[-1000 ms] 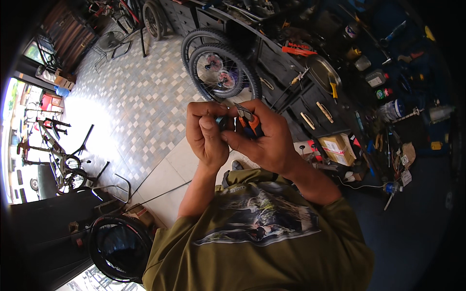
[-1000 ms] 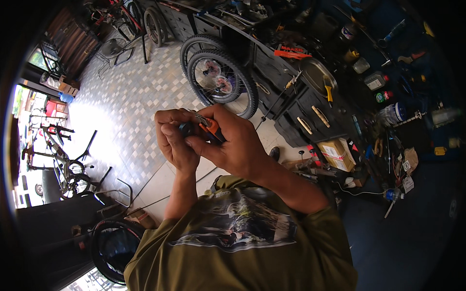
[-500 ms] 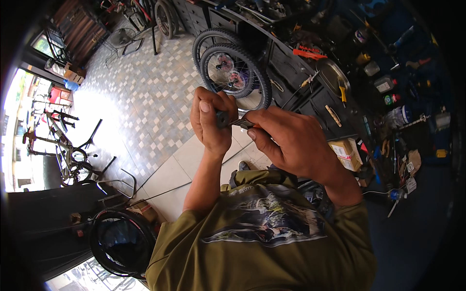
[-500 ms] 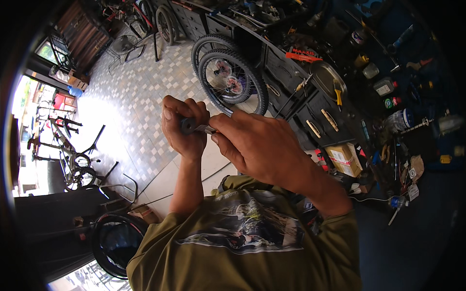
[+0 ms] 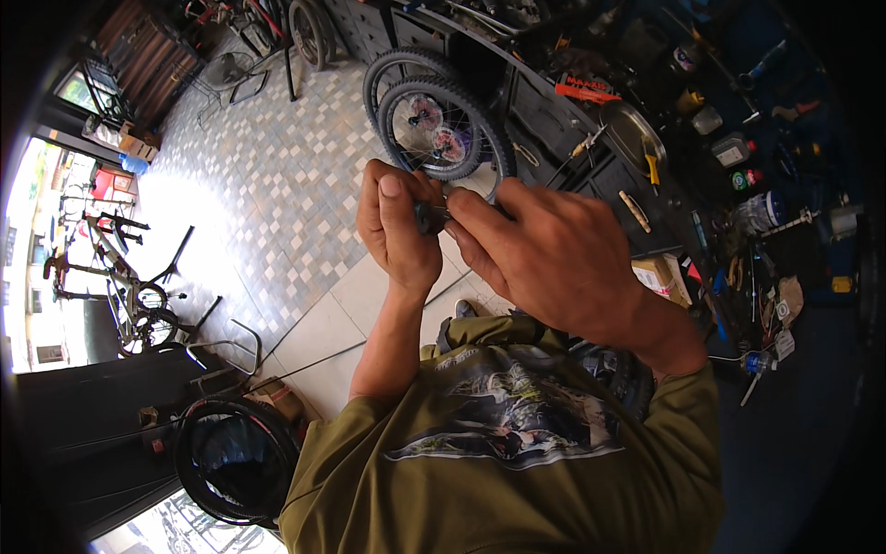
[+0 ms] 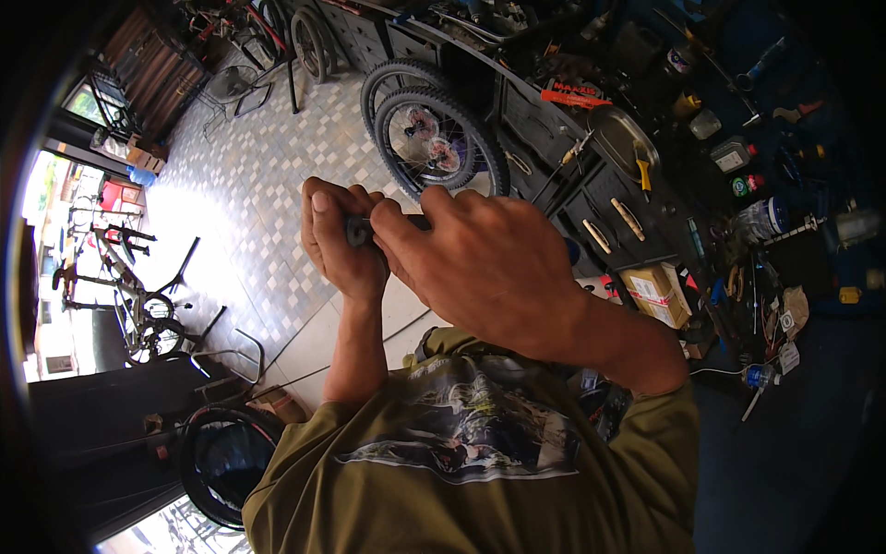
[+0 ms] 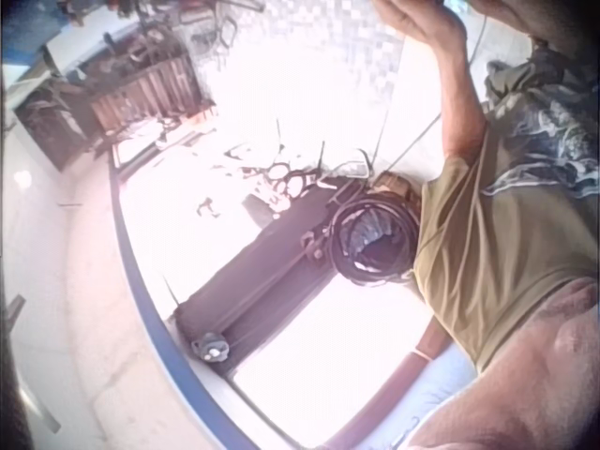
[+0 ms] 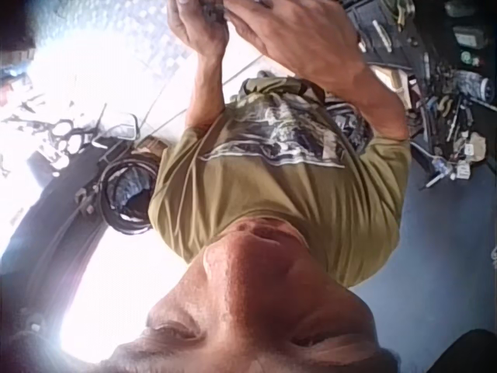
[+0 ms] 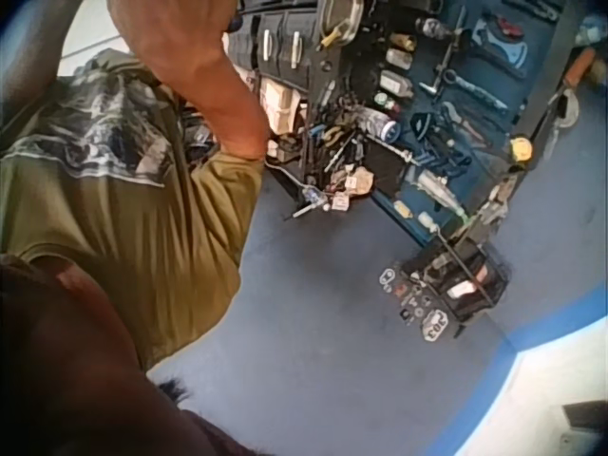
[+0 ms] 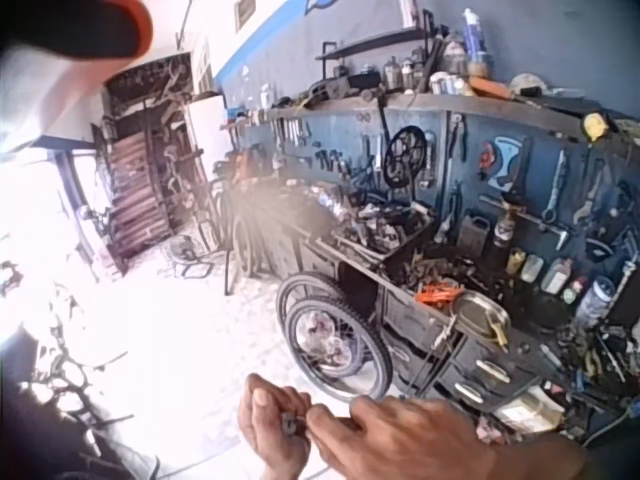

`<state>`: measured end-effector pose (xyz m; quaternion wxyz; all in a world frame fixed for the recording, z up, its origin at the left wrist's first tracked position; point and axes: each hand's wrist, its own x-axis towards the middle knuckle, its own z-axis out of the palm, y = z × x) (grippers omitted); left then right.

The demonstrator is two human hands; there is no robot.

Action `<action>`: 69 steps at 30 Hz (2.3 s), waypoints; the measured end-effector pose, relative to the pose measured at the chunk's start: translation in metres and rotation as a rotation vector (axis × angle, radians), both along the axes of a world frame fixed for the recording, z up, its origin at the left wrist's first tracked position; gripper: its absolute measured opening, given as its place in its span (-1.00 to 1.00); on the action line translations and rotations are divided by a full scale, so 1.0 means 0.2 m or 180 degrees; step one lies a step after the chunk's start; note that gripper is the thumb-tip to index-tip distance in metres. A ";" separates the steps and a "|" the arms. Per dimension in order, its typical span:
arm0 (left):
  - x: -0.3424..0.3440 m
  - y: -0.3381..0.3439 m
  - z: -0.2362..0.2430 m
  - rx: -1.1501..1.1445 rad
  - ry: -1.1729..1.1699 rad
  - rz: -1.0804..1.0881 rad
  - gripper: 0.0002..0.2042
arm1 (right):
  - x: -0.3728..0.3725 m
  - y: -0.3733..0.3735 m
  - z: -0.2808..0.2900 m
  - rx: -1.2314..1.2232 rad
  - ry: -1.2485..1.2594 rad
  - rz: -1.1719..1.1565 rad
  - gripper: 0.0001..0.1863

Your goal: The person searches through a cluttered workbench for small bicycle parts, then uses a screwdriver to adjust a small blue component. The person handles multiple small parts and tools while working in a bicycle repair shop.

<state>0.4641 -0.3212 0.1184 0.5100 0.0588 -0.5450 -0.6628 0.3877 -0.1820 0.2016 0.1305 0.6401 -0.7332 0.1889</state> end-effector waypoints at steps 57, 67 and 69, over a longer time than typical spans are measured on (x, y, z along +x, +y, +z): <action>-0.04 -0.03 -0.12 -0.1359 0.0283 0.0039 -0.61 | -0.18 -0.06 0.04 0.2667 -0.5254 0.0060 -0.52; -0.06 -0.02 -0.08 -0.0540 0.0326 -0.0059 -0.66 | -0.18 0.05 -0.13 0.1342 -0.7173 0.0356 -0.51; -0.06 -0.01 -0.05 -0.0193 0.0271 -0.0183 -0.66 | -0.20 0.07 -0.09 0.0778 -0.5656 0.0373 -0.55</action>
